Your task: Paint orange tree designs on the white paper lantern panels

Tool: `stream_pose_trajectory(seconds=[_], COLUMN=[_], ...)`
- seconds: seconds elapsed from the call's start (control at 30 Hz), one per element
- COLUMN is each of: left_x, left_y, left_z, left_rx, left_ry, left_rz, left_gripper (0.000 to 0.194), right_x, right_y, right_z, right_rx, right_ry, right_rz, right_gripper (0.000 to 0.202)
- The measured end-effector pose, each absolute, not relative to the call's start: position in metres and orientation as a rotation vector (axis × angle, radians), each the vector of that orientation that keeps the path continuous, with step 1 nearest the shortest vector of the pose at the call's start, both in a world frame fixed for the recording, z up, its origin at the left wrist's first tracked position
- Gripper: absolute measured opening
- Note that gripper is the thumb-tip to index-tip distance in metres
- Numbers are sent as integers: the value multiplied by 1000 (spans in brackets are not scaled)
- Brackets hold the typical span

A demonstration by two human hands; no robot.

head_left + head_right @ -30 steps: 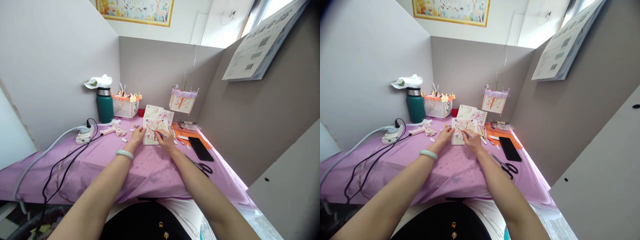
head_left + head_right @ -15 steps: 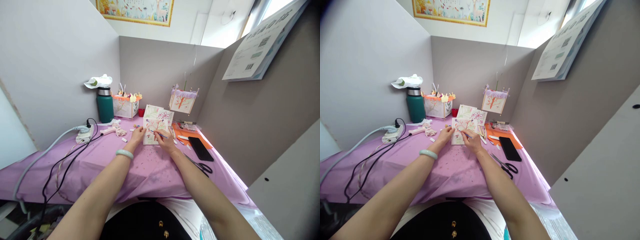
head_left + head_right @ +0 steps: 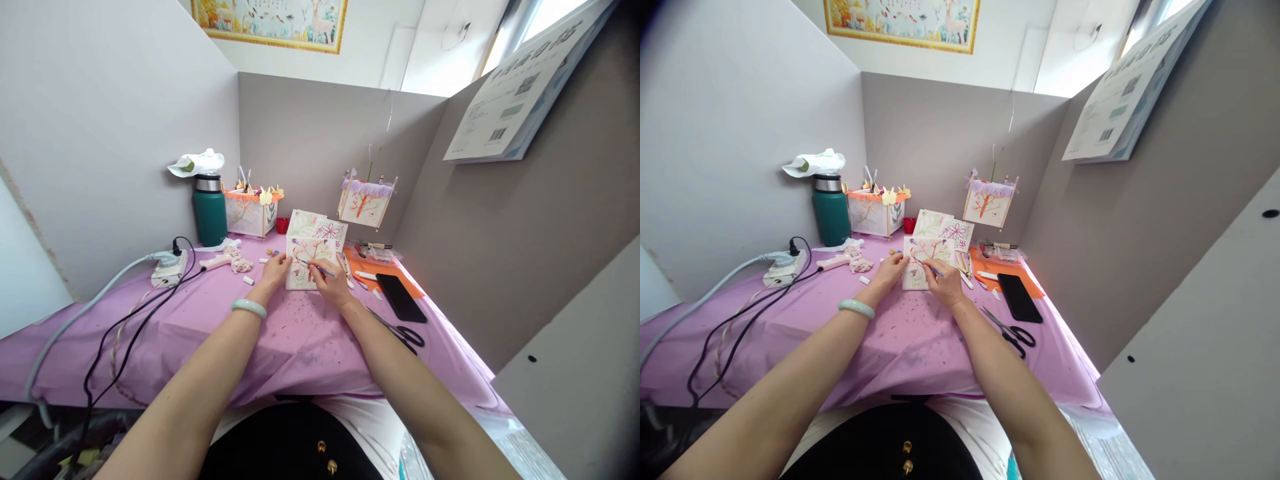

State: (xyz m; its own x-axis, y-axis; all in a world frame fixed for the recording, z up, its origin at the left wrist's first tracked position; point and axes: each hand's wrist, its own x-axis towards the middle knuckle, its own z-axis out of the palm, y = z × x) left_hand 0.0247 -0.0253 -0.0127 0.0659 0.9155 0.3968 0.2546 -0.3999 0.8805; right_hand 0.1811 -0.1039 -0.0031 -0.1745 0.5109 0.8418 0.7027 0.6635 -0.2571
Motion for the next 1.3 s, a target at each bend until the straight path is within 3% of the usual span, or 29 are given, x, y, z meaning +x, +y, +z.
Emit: stream_pose_trajectory(seconds=[0.63,1.3], left_x=[25,24], left_y=[-27,-21], left_z=[-12,-16], left_rx=[1747,1788], left_ry=[1183,1171], left_rz=[1358,1359], left_gripper=[21,24], right_x=[183,181], right_y=[-101,-100], right_z=[-3,-3], right_rx=[-1017,-930], right_ry=[-1695,-1822], right_rz=[-340,-227], right_gripper=[21,22])
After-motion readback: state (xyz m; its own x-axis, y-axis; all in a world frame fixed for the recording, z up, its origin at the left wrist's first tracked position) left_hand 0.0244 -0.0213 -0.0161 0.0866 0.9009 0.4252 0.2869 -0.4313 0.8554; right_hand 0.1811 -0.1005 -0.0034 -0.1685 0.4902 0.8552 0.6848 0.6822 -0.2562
